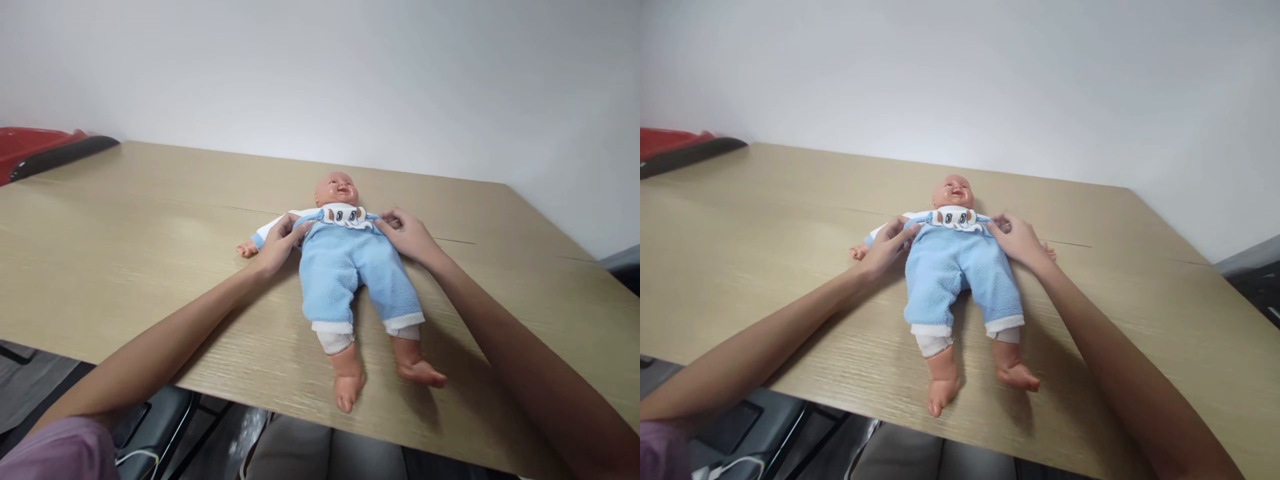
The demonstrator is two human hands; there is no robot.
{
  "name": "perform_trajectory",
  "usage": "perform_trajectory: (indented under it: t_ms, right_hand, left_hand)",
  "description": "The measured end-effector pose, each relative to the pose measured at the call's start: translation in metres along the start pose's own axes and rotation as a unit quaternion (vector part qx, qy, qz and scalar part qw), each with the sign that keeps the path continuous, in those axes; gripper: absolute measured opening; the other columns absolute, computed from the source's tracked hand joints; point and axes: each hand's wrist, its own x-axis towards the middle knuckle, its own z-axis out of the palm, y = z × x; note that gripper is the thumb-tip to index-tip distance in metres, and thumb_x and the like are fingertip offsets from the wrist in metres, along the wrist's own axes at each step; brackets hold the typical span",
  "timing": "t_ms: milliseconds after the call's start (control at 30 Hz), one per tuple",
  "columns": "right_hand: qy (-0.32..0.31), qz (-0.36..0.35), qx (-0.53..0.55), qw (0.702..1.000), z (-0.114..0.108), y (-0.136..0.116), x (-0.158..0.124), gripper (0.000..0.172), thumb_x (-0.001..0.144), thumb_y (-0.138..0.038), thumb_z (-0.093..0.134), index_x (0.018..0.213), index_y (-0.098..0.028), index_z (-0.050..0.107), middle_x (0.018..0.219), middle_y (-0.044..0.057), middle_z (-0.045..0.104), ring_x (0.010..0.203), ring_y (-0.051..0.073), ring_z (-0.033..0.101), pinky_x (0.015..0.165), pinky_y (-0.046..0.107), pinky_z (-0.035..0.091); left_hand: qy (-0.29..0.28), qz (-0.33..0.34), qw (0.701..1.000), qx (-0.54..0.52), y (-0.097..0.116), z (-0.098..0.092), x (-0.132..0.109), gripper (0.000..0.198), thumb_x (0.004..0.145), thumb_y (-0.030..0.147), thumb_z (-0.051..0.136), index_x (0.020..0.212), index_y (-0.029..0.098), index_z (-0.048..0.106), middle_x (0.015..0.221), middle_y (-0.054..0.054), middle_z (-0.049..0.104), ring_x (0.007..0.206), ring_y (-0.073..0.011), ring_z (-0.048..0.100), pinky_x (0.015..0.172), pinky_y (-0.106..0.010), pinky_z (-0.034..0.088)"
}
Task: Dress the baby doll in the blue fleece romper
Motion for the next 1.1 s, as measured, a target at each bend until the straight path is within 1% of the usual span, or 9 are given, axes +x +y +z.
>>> perform_trajectory:
  t_ms: [133, 333, 400, 500, 600, 667, 867, 1000, 1100]
  right_hand:
    - [0.033, -0.114, -0.033, 0.992, 0.015, -0.054, 0.018, 0.02, 0.096, -0.037, 0.069, 0.107, -0.021, 0.074, 0.112, 0.014, 0.079, 0.097, 0.03, 0.073, 0.089, 0.046, 0.059]
    - [-0.157, -0.25, -0.031, 0.955, 0.064, -0.125, 0.088, 0.013, 0.096, -0.02, 0.066, 0.104, -0.019, 0.077, 0.105, 0.008, 0.082, 0.097, 0.025, 0.075, 0.09, 0.039, 0.058]
    - [-0.253, -0.294, -0.059, 0.92, 0.089, -0.139, 0.107, 0.02, 0.09, -0.018, 0.073, 0.11, -0.018, 0.078, 0.113, 0.007, 0.082, 0.103, 0.024, 0.074, 0.093, 0.037, 0.057]
    - [-0.42, -0.316, -0.172, 0.833, 0.127, -0.156, 0.118, 0.055, 0.074, -0.016, 0.087, 0.128, -0.022, 0.076, 0.126, 0.005, 0.081, 0.106, 0.023, 0.072, 0.09, 0.033, 0.054]
    - [-0.49, -0.315, -0.27, 0.767, 0.148, -0.17, 0.116, 0.06, 0.071, -0.015, 0.088, 0.13, -0.023, 0.075, 0.116, 0.003, 0.081, 0.093, 0.023, 0.071, 0.081, 0.032, 0.049]
    - [-0.463, -0.343, -0.263, 0.774, 0.145, -0.174, 0.117, 0.049, 0.075, -0.018, 0.085, 0.124, -0.02, 0.074, 0.11, 0.005, 0.08, 0.089, 0.023, 0.068, 0.078, 0.032, 0.046]
    - [-0.294, -0.343, -0.072, 0.889, 0.09, -0.147, 0.127, 0.047, 0.081, -0.013, 0.069, 0.127, -0.02, 0.06, 0.114, 0.005, 0.076, 0.097, 0.023, 0.065, 0.083, 0.031, 0.045]
    - [-0.339, -0.327, -0.038, 0.881, 0.071, -0.116, 0.112, 0.048, 0.076, -0.011, 0.063, 0.122, -0.022, 0.065, 0.113, 0.004, 0.077, 0.102, 0.024, 0.068, 0.089, 0.031, 0.048]
    - [-0.353, -0.318, -0.002, 0.88, 0.067, -0.102, 0.099, 0.04, 0.081, -0.018, 0.065, 0.121, -0.021, 0.068, 0.119, 0.006, 0.078, 0.109, 0.025, 0.069, 0.095, 0.033, 0.051]
  left_hand:
    - [0.038, 0.028, 0.999, 0.013, 0.001, 0.01, -0.009, 0.037, 0.101, 0.061, 0.072, 0.108, 0.028, 0.058, 0.087, 0.002, 0.059, 0.078, -0.0175, 0.051, 0.073, -0.03, 0.041]
    - [0.047, 0.131, 0.977, 0.162, 0.009, 0.017, -0.022, 0.025, 0.108, 0.051, 0.063, 0.108, 0.026, 0.06, 0.101, -0.003, 0.063, 0.094, -0.0226, 0.056, 0.091, -0.036, 0.045]
    - [0.023, 0.167, 0.967, 0.194, 0.01, 0.017, -0.025, 0.021, 0.108, 0.045, 0.062, 0.106, 0.025, 0.061, 0.1, -0.004, 0.065, 0.094, -0.0243, 0.057, 0.092, -0.038, 0.045]
    - [-0.023, 0.202, 0.953, 0.226, 0.009, 0.014, -0.028, 0.015, 0.108, 0.039, 0.059, 0.109, 0.024, 0.061, 0.1, -0.006, 0.066, 0.09, -0.0247, 0.058, 0.088, -0.038, 0.046]
    - [-0.038, 0.232, 0.939, 0.251, 0.004, 0.011, -0.028, 0.013, 0.107, 0.035, 0.055, 0.113, 0.024, 0.058, 0.101, -0.006, 0.066, 0.087, -0.0238, 0.06, 0.085, -0.038, 0.048]
    - [-0.037, 0.256, 0.929, 0.265, 0.002, 0.01, -0.028, 0.013, 0.105, 0.033, 0.055, 0.114, 0.023, 0.057, 0.097, -0.004, 0.064, 0.084, -0.0228, 0.059, 0.083, -0.038, 0.048]
    - [0.003, 0.332, 0.894, 0.3, -0.002, 0.008, -0.024, 0.011, 0.111, 0.031, 0.054, 0.116, 0.022, 0.058, 0.092, -0.003, 0.063, 0.082, -0.02, 0.06, 0.078, -0.036, 0.048]
    - [0.032, 0.404, 0.861, 0.307, -0.009, 0.003, -0.023, 0.013, 0.114, 0.029, 0.052, 0.123, 0.023, 0.061, 0.099, -0.006, 0.07, 0.096, -0.0227, 0.067, 0.089, -0.04, 0.051]
    - [0.084, 0.369, 0.89, 0.253, -0.008, 0.005, -0.024, 0.017, 0.114, 0.035, 0.057, 0.124, 0.023, 0.062, 0.108, -0.008, 0.077, 0.103, -0.0233, 0.072, 0.095, -0.042, 0.053]
